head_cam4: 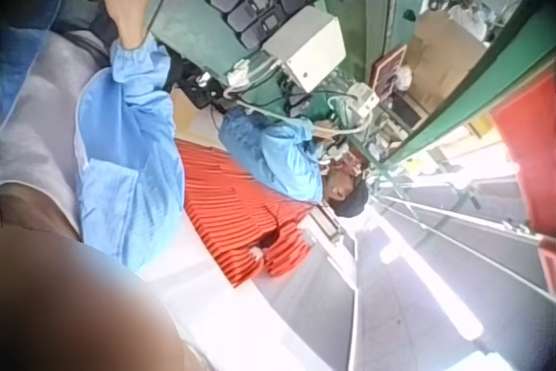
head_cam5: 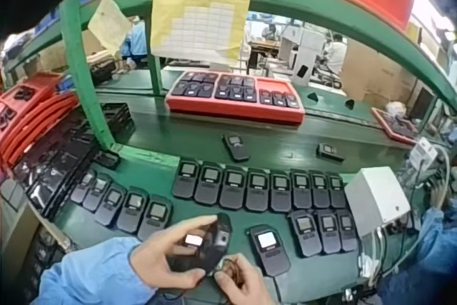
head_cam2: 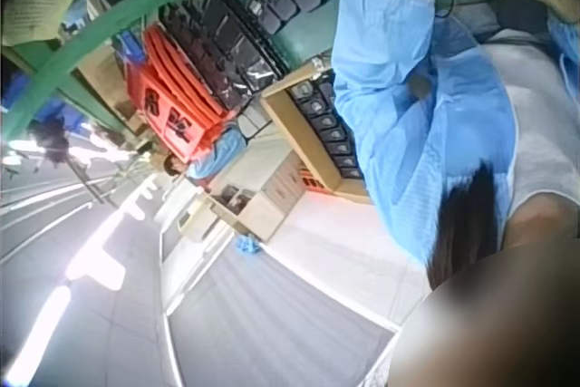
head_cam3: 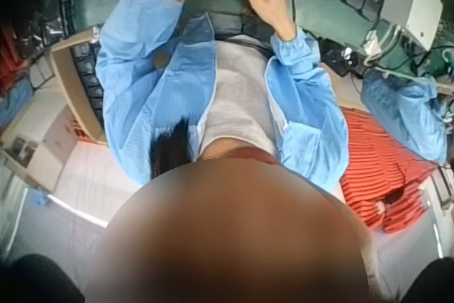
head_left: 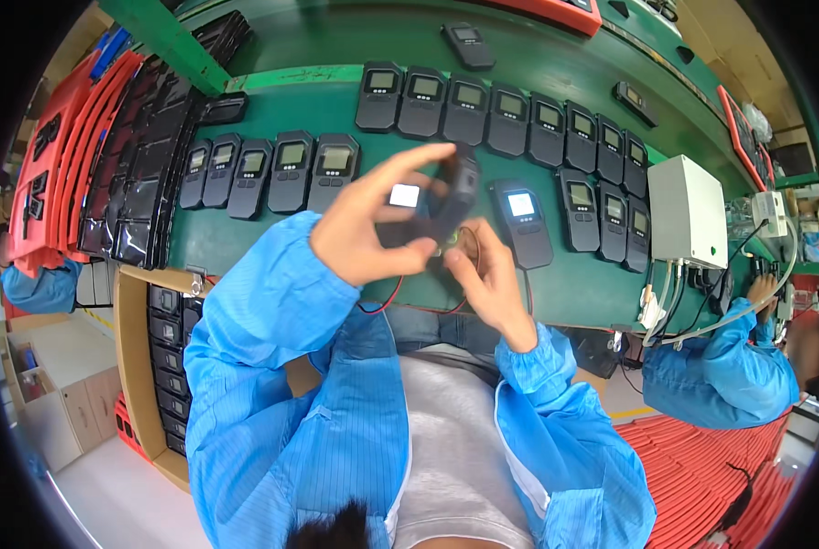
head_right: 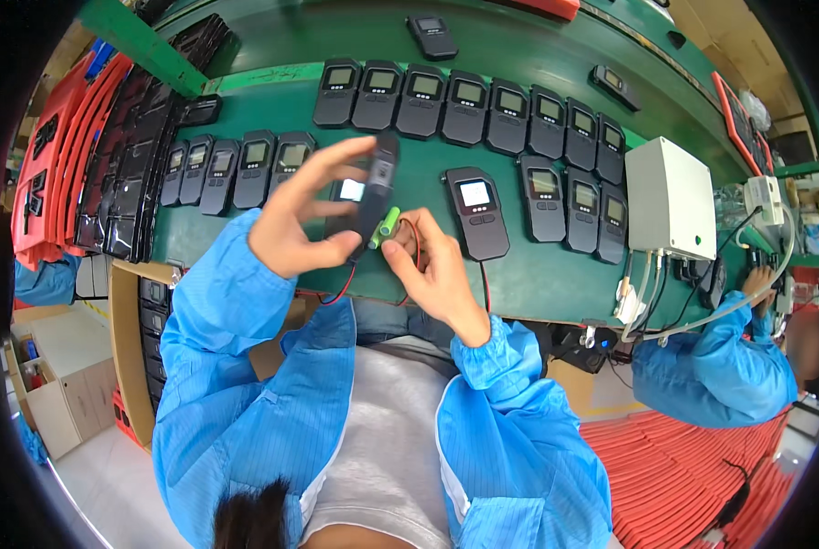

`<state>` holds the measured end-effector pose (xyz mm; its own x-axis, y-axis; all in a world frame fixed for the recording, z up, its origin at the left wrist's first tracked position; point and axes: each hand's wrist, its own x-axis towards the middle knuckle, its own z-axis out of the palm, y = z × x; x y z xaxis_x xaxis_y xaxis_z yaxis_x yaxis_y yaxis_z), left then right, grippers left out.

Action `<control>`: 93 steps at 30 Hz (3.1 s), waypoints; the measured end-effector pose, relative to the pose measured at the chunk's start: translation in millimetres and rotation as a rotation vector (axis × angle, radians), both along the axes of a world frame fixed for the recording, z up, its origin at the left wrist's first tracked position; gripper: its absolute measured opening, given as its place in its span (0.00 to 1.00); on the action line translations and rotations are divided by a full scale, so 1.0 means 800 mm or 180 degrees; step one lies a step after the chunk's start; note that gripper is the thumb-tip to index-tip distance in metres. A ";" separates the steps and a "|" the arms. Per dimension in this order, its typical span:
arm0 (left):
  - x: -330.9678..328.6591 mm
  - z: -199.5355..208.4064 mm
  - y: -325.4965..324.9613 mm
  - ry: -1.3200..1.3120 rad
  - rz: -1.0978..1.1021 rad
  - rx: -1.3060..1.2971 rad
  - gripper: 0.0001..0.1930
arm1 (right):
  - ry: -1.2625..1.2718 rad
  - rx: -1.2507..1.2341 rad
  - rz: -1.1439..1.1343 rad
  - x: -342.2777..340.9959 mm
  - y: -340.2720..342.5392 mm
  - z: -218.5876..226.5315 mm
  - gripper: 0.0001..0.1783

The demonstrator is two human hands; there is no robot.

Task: Inserting batteries into handheld electronic devices and organizing them on an assembly line workbench.

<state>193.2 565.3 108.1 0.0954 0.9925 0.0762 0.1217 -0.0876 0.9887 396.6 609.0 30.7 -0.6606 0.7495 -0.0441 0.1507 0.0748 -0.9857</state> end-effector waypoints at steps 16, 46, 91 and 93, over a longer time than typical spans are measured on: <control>0.033 -0.022 0.015 -0.0666 -0.0446 0.0266 0.47 | -0.0029 0.1079 -0.0311 -0.004 0.004 0.035 0.23; 0.008 -0.078 0.056 -0.1271 0.0537 0.0028 0.24 | 0.1145 -0.0382 -0.0479 -0.031 0.027 -0.007 0.25; 0.035 -0.024 -0.064 0.0464 0.1174 0.0622 0.49 | 0.0373 0.0169 0.0347 0.002 -0.043 0.054 0.26; 0.033 -0.025 -0.062 0.0661 0.0975 0.0821 0.51 | 0.1017 -0.1436 0.0574 0.003 -0.047 0.053 0.26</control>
